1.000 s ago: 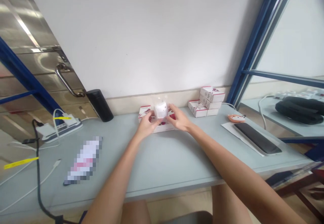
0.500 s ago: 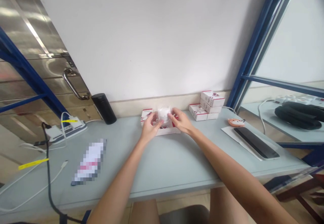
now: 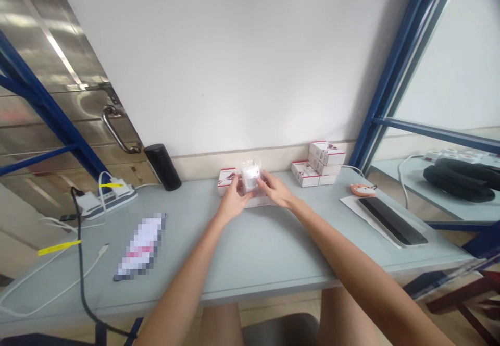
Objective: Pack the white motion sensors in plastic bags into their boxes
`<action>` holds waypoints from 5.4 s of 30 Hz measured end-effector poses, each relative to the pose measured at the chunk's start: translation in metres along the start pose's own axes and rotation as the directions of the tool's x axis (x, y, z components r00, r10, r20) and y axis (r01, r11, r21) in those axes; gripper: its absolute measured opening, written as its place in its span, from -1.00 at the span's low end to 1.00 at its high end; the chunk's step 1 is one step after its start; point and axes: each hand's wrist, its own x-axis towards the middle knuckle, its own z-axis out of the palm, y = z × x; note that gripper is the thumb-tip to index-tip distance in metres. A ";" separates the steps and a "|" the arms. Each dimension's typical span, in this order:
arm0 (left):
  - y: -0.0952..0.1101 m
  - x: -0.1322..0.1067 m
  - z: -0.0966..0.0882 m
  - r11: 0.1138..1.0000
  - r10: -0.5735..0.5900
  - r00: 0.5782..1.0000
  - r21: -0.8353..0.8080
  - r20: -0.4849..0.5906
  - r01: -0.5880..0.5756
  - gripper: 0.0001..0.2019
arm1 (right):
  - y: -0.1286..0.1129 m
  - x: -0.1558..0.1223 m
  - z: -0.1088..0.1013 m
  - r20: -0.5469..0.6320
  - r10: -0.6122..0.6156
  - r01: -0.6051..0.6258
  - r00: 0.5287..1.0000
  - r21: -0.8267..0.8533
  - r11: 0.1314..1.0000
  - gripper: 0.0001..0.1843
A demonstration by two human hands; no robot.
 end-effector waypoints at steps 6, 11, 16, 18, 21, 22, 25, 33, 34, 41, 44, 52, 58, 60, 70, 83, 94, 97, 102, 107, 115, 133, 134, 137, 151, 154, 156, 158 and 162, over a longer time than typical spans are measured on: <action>0.003 0.000 -0.003 0.998 -0.039 0.999 0.042 0.002 0.039 -0.34 | 0.007 0.002 0.004 0.024 -0.003 0.005 1.000 -0.076 0.997 -0.51; 0.011 -0.002 -0.008 0.993 -0.038 0.994 -0.111 0.099 0.049 -0.30 | 0.010 0.003 0.007 0.040 -0.067 0.072 0.997 -0.118 0.990 -0.43; 0.011 -0.003 -0.009 0.983 -0.108 0.990 -0.142 0.089 0.120 -0.41 | 0.012 0.001 0.011 0.042 -0.081 0.084 0.996 -0.093 0.992 -0.47; 0.010 -0.001 -0.009 0.971 -0.123 0.990 -0.195 0.075 0.136 -0.45 | 0.012 0.002 0.014 0.004 -0.068 0.068 0.998 -0.006 0.998 -0.47; 0.011 0.003 -0.009 0.912 -0.200 0.978 -0.352 0.064 0.210 -0.44 | 0.005 0.004 0.019 -0.109 0.007 0.013 0.994 0.174 0.985 -0.39; 0.012 0.005 -0.009 0.883 -0.221 0.974 -0.414 0.052 0.222 -0.42 | 0.001 0.004 0.020 -0.141 0.039 -0.004 0.989 0.241 0.971 -0.35; 0.018 0.007 -0.010 0.790 -0.251 0.968 -0.575 0.013 0.213 -0.42 | -0.013 0.004 0.021 -0.169 0.111 -0.038 0.979 0.388 0.921 -0.30; 0.036 0.002 -0.012 0.463 -0.344 0.928 -0.835 0.142 0.299 -0.72 | -0.015 0.007 0.019 -0.299 0.050 0.089 0.953 0.435 0.896 -0.57; 0.037 0.002 -0.011 0.441 -0.360 0.919 -0.839 0.160 0.319 -0.73 | -0.014 0.007 0.019 -0.324 0.057 0.091 0.944 0.421 0.902 -0.60; 0.042 -0.002 -0.003 0.511 -0.293 0.941 -0.804 0.168 0.303 -0.68 | -0.019 0.007 0.024 -0.362 0.147 0.063 0.921 0.509 0.858 -0.53; 0.042 0.000 -0.005 0.512 -0.284 0.949 -0.815 0.136 0.271 -0.73 | -0.020 0.006 0.025 -0.175 0.272 -0.102 0.946 0.636 0.765 -0.49; 0.042 0.003 -0.014 0.334 -0.405 0.901 -0.893 0.154 0.302 -0.91 | -0.022 0.005 0.023 -0.184 0.270 -0.117 0.945 0.582 0.805 -0.57; 0.043 0.001 -0.014 0.408 -0.380 0.911 -0.855 0.160 0.320 -0.87 | -0.022 0.004 0.027 -0.029 0.267 -0.195 0.963 0.608 0.770 -0.60; 0.042 0.001 -0.014 0.422 -0.367 0.921 -0.858 0.133 0.292 -0.88 | -0.022 0.004 0.025 -0.050 0.302 -0.204 0.952 0.632 0.747 -0.63; 0.042 0.002 -0.014 0.382 -0.399 0.904 -0.869 0.151 0.314 -0.87 | -0.023 0.004 0.024 0.023 0.275 -0.223 0.961 0.649 0.727 -0.60; 0.039 0.004 -0.017 0.312 -0.468 0.876 -0.904 0.120 0.291 -0.91 | -0.021 0.006 0.022 0.006 0.331 -0.203 0.944 0.801 0.564 -0.48; 0.046 0.000 -0.011 0.358 -0.367 0.914 -0.881 0.173 0.310 -0.72 | -0.020 0.006 0.021 -0.116 0.307 -0.097 0.944 0.796 0.598 -0.53; 0.048 0.000 -0.012 0.344 -0.369 0.915 -0.891 0.162 0.297 -0.71 | -0.026 0.006 0.021 -0.213 0.347 -0.059 0.913 0.773 0.631 -0.54; 0.050 -0.001 -0.012 0.342 -0.358 0.921 -0.895 0.157 0.286 -0.72 | -0.032 0.007 0.019 -0.283 0.359 -0.023 0.889 0.756 0.655 -0.59; 0.050 0.000 -0.012 0.304 -0.363 0.917 -0.910 0.163 0.282 -0.77 | -0.028 0.006 0.017 -0.267 0.429 -0.090 0.863 0.755 0.650 -0.44; 0.046 0.002 -0.011 0.299 -0.390 0.907 -0.910 0.158 0.287 -0.80 | -0.022 0.006 0.025 -0.069 0.360 -0.130 0.931 0.856 0.500 -0.53; 0.048 0.000 -0.012 0.427 -0.301 0.945 -0.869 0.125 0.251 -0.68 | -0.026 0.009 0.012 -0.065 0.433 -0.131 0.899 0.904 0.408 -0.55; 0.049 0.000 -0.013 0.429 -0.307 0.943 -0.866 0.129 0.258 -0.65 | -0.026 0.009 0.011 -0.038 0.424 -0.145 0.905 0.910 0.390 -0.53; 0.053 -0.002 -0.015 0.459 -0.299 0.944 -0.846 0.140 0.271 -0.58 | -0.024 0.009 0.011 -0.023 0.408 -0.153 0.913 0.906 0.394 -0.58; 0.040 0.003 -0.011 0.835 -0.219 0.941 -0.549 -0.259 0.043 -0.38 | -0.017 0.009 0.007 -0.253 0.432 -0.048 0.866 0.817 0.575 -0.57; 0.041 0.002 -0.014 0.879 -0.172 0.934 -0.477 -0.313 0.002 -0.45 | -0.018 0.008 0.009 -0.324 0.355 -0.010 0.877 0.727 0.687 -0.52; 0.042 0.001 -0.014 0.873 -0.178 0.934 -0.487 -0.309 0.006 -0.39 | -0.017 0.008 0.009 -0.324 0.337 -0.020 0.884 0.695 0.719 -0.53; 0.042 0.001 -0.013 0.869 -0.196 0.936 -0.494 -0.293 0.027 -0.38 | -0.015 0.008 0.010 -0.314 0.341 -0.047 0.886 0.671 0.740 -0.54; 0.042 0.001 -0.014 0.894 -0.278 0.934 -0.417 -0.226 0.165 -0.66 | -0.010 0.010 0.009 -0.309 0.355 -0.113 0.883 0.592 0.798 -0.55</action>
